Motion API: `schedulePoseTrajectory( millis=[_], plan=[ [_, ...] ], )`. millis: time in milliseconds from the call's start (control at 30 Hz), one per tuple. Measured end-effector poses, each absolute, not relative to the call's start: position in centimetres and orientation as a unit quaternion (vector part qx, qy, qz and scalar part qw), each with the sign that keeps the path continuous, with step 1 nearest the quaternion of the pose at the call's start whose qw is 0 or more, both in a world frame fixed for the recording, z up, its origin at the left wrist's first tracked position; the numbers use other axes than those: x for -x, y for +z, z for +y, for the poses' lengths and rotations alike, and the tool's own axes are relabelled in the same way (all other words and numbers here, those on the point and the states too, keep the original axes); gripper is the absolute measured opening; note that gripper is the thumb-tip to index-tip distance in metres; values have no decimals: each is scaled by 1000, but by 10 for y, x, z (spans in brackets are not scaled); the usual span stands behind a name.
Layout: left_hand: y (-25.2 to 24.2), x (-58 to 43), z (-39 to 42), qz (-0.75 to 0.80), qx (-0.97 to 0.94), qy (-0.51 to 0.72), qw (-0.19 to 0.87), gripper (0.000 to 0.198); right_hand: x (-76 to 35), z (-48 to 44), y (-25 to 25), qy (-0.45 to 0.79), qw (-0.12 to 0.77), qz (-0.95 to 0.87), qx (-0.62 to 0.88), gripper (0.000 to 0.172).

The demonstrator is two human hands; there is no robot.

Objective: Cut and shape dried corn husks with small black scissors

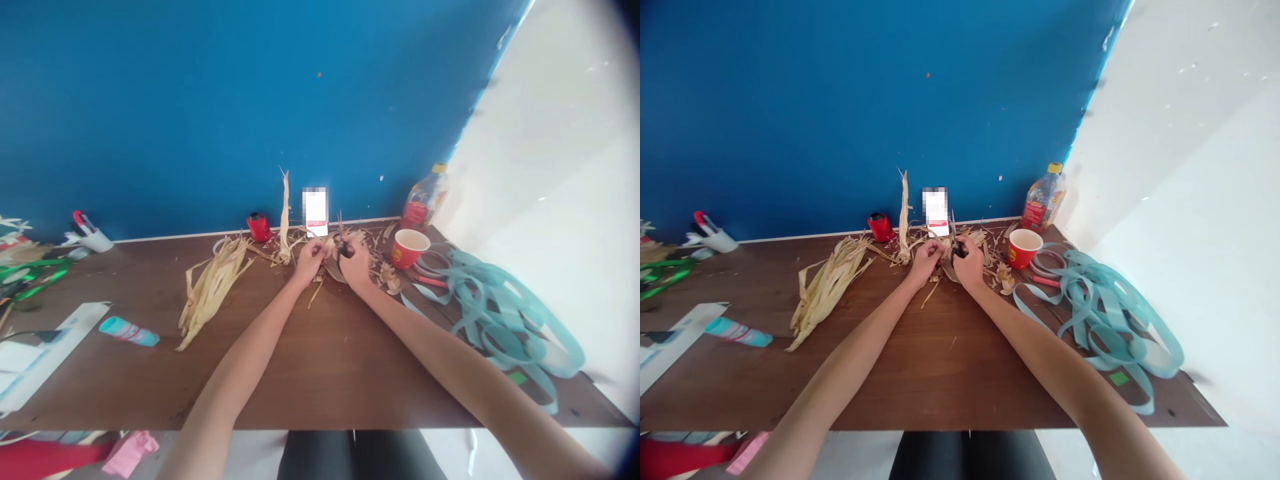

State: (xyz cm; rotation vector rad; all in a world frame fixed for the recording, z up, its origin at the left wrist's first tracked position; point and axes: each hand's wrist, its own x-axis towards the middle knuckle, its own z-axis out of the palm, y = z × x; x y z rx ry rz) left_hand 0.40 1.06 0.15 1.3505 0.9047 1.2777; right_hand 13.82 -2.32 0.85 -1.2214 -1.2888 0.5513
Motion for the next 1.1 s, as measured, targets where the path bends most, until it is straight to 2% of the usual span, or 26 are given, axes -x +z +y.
schedulePoseTrajectory(
  millis=[167, 800, 1100],
  plan=[
    [2, -5, 11, 374, -556, 526, 524, 34, -139, -24, 7, 210, 591, -559, 542, 39],
    [0, -3, 12, 415, -601, 536, 423, 29, -138, -25, 10, 191, 562, -566, 573, 40],
    [-1, -4, 13, 381, -644, 507, 428, 17, -138, -27, 13, 210, 604, -539, 549, 47]
  ],
)
